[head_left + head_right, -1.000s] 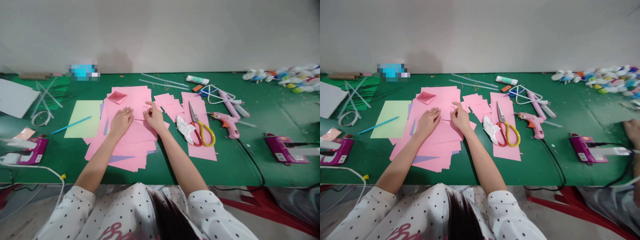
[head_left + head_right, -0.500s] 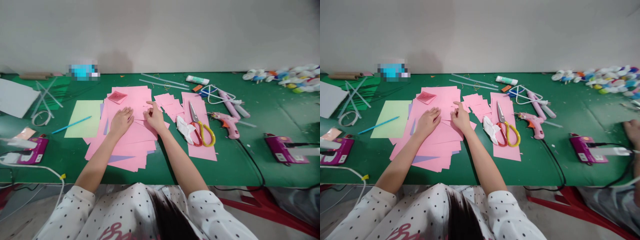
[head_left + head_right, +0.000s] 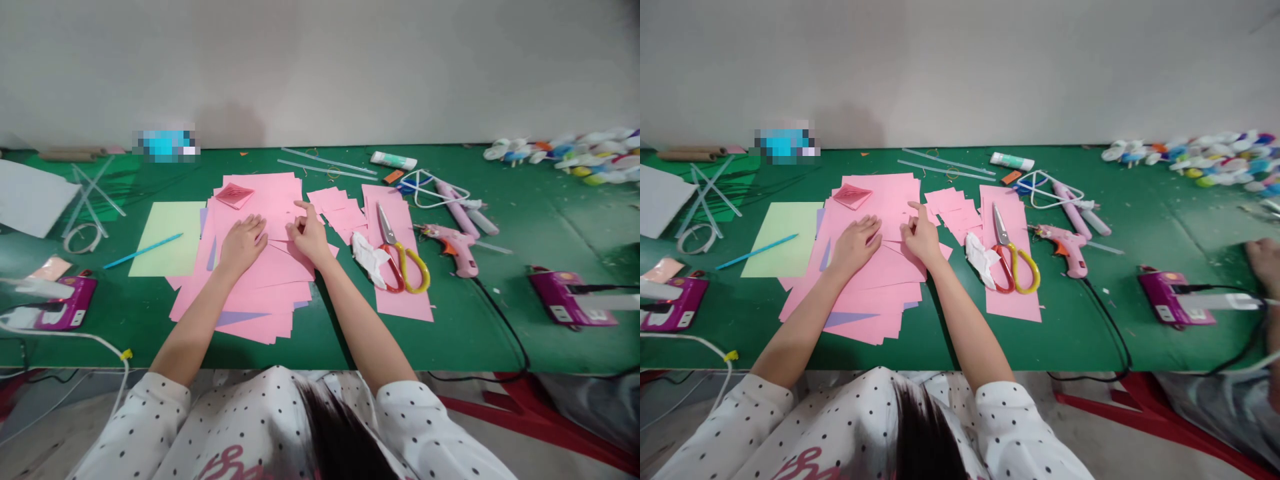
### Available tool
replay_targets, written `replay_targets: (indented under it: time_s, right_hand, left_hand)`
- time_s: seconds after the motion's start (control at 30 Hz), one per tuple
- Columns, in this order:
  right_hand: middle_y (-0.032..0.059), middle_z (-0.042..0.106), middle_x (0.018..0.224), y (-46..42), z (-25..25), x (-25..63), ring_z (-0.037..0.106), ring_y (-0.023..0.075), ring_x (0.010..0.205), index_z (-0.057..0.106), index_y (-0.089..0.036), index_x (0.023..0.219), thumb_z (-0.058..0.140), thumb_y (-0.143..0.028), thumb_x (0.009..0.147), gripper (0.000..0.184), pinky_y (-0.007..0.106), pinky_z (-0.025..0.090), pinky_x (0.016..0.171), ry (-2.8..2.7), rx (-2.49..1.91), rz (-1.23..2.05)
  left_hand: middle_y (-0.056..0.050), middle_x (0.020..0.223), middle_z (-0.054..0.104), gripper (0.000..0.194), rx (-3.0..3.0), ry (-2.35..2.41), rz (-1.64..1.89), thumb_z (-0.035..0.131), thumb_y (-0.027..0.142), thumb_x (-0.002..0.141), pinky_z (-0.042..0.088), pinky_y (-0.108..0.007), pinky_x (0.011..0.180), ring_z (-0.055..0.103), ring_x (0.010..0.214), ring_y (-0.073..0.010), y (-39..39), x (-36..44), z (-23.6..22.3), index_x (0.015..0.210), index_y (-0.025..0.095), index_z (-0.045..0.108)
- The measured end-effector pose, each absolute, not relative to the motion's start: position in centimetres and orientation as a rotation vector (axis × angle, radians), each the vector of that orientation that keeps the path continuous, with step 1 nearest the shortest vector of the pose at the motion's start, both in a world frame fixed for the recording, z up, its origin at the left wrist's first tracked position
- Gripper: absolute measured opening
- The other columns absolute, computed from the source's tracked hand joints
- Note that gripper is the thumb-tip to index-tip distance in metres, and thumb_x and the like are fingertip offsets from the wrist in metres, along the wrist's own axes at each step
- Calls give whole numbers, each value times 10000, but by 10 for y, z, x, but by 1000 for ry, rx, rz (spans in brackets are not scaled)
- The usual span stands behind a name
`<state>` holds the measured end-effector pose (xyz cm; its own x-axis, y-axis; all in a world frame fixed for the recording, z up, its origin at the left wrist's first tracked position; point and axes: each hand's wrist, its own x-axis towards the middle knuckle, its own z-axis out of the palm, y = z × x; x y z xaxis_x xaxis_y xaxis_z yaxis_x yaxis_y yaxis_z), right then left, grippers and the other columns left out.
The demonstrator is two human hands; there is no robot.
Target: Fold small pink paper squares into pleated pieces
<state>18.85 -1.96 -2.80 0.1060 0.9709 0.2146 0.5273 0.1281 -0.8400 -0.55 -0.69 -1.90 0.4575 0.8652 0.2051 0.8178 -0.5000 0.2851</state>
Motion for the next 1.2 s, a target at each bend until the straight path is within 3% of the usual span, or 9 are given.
replay_targets:
  time_s: [0.33,0.47,0.57,0.67,0.9,1.07,1.2]
  right_hand:
    - [-52,475,692,-14,-40,191,505,158,617,382,-197,1393,468,-281,913,495,312,455,672,-1380,-1394,618]
    - [96,570,1054,-13,-38,193,586,202,853,329,-237,1433,357,-350,989,459,381,514,779,-1215,-1409,418]
    - [160,485,1301,-11,-37,200,564,244,1063,278,-273,1452,305,-335,997,460,452,519,877,-1122,-1444,287]
    - [179,425,1361,-5,-44,209,537,254,1153,242,-269,1463,271,-272,976,488,476,516,914,-1095,-1514,216]
    - [222,295,1451,0,-59,217,370,314,1372,154,-206,1489,334,-143,823,692,636,367,1083,-984,-1630,18]
    - [229,195,1516,-10,-43,206,104,350,1514,192,-206,1469,397,-153,806,696,734,192,1142,-1012,-1622,-4]
    - [184,231,1511,-18,-30,188,182,345,1500,256,-262,1456,403,-173,847,633,723,254,1126,-1190,-1556,-30]
  left_hand:
    - [-122,1461,566,444,2538,1478,498,419,293,999,337,-471,1199,466,1426,-254,-7,-6,-19,1383,146,586]
    - [-123,1514,514,500,2450,1442,584,457,346,991,337,-468,1203,374,1484,-263,-6,-11,-17,1453,161,509]
    - [-154,1587,405,604,2413,1468,639,527,427,959,298,-521,1212,235,1539,-306,-5,-14,-15,1497,166,440]
    - [-197,1602,360,692,2445,1504,562,577,437,926,245,-582,1216,192,1545,-353,-5,-14,-14,1520,140,382]
    - [-174,1584,404,638,2411,1531,461,515,417,955,190,-543,1249,309,1511,-312,-8,-11,-13,1510,129,386]
    - [-158,1535,483,616,2390,1542,573,542,442,947,256,-528,1225,428,1442,-307,-6,-11,-14,1483,159,433]
    - [-172,1435,583,642,2362,1535,709,579,515,924,377,-495,1156,546,1328,-318,-4,-12,-16,1447,154,486]
